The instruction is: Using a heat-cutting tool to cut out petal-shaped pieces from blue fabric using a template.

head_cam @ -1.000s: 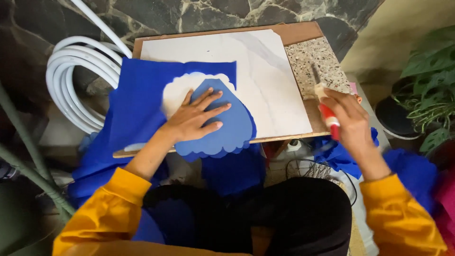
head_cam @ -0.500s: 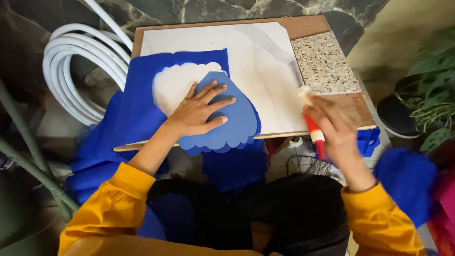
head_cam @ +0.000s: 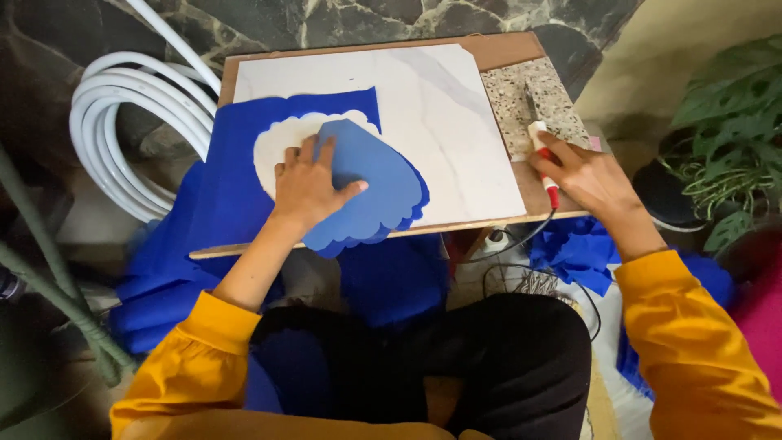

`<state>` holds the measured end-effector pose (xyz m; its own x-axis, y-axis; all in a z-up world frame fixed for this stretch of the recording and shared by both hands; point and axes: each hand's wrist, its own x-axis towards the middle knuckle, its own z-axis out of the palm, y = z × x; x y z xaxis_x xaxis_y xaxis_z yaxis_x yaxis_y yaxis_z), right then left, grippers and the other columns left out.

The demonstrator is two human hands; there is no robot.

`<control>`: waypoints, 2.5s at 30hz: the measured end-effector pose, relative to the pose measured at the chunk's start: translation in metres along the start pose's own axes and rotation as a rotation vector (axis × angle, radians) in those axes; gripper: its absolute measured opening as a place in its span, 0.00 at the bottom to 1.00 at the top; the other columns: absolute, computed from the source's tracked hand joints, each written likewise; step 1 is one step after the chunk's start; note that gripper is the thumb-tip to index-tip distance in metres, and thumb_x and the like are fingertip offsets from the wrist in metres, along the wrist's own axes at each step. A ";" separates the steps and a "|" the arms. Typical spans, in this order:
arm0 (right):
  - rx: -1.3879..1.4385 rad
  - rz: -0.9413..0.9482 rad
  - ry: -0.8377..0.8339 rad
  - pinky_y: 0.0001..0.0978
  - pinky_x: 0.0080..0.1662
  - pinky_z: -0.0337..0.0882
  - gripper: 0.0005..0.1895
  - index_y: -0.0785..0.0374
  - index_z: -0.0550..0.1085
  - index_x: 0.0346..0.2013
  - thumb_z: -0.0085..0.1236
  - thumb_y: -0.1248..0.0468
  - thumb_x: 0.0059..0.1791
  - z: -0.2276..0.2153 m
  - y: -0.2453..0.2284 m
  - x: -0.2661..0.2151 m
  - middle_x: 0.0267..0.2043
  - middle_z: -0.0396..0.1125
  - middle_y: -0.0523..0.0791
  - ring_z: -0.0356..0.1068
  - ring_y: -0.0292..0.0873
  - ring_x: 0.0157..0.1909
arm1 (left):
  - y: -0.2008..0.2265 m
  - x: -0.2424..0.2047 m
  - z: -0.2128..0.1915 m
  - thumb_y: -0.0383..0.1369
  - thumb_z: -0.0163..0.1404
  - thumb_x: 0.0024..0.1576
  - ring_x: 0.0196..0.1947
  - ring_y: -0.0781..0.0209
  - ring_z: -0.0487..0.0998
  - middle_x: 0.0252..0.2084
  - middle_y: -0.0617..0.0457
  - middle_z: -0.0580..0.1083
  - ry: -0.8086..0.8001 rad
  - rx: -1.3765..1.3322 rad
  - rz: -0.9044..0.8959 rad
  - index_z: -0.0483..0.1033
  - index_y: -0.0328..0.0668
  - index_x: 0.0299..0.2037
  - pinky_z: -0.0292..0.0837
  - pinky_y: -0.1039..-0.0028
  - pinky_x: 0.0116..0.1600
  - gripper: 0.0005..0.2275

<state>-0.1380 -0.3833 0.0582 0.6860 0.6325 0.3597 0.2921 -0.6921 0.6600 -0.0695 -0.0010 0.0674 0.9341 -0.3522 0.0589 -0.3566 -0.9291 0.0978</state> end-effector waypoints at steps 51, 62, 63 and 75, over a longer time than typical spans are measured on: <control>1.313 -0.396 -0.533 0.27 0.25 0.65 0.05 0.50 0.70 0.30 0.54 0.60 0.40 -0.227 -0.187 0.076 0.20 0.71 0.37 0.73 0.38 0.20 | -0.009 -0.285 0.026 0.60 0.34 0.53 0.63 0.50 0.56 0.62 0.41 0.55 -0.351 -1.769 0.504 0.51 0.37 0.60 0.52 0.60 0.65 0.36; 1.187 -0.387 0.021 0.44 0.48 0.64 0.02 0.59 0.70 0.24 0.50 0.68 0.41 -0.215 -0.209 0.048 0.45 0.63 0.50 0.65 0.51 0.46 | 0.052 -0.341 0.075 0.45 0.45 0.51 0.54 0.67 0.63 0.54 0.52 0.63 -0.470 -2.332 -0.058 0.57 0.39 0.59 0.57 0.78 0.56 0.28; 1.194 -0.395 0.021 0.44 0.48 0.64 0.02 0.59 0.70 0.24 0.50 0.68 0.41 -0.206 -0.215 0.038 0.45 0.63 0.50 0.65 0.51 0.46 | 0.051 -0.340 0.073 0.45 0.45 0.51 0.54 0.67 0.63 0.54 0.52 0.63 -0.461 -2.335 -0.067 0.57 0.39 0.59 0.57 0.78 0.56 0.28; 1.118 -0.520 0.201 0.47 0.50 0.64 0.06 0.62 0.70 0.30 0.43 0.68 0.45 -0.208 -0.206 0.027 0.46 0.64 0.53 0.65 0.53 0.49 | 0.062 -0.333 0.099 0.40 0.42 0.55 0.27 0.73 0.66 0.28 0.60 0.67 -0.147 -1.699 -0.164 0.68 0.44 0.34 0.64 0.78 0.31 0.10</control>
<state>-0.3178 -0.1511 0.0691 0.2345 0.8932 0.3837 0.9712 -0.1982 -0.1322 -0.4001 0.0475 -0.0450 0.9196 -0.3694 -0.1336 0.2065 0.1655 0.9643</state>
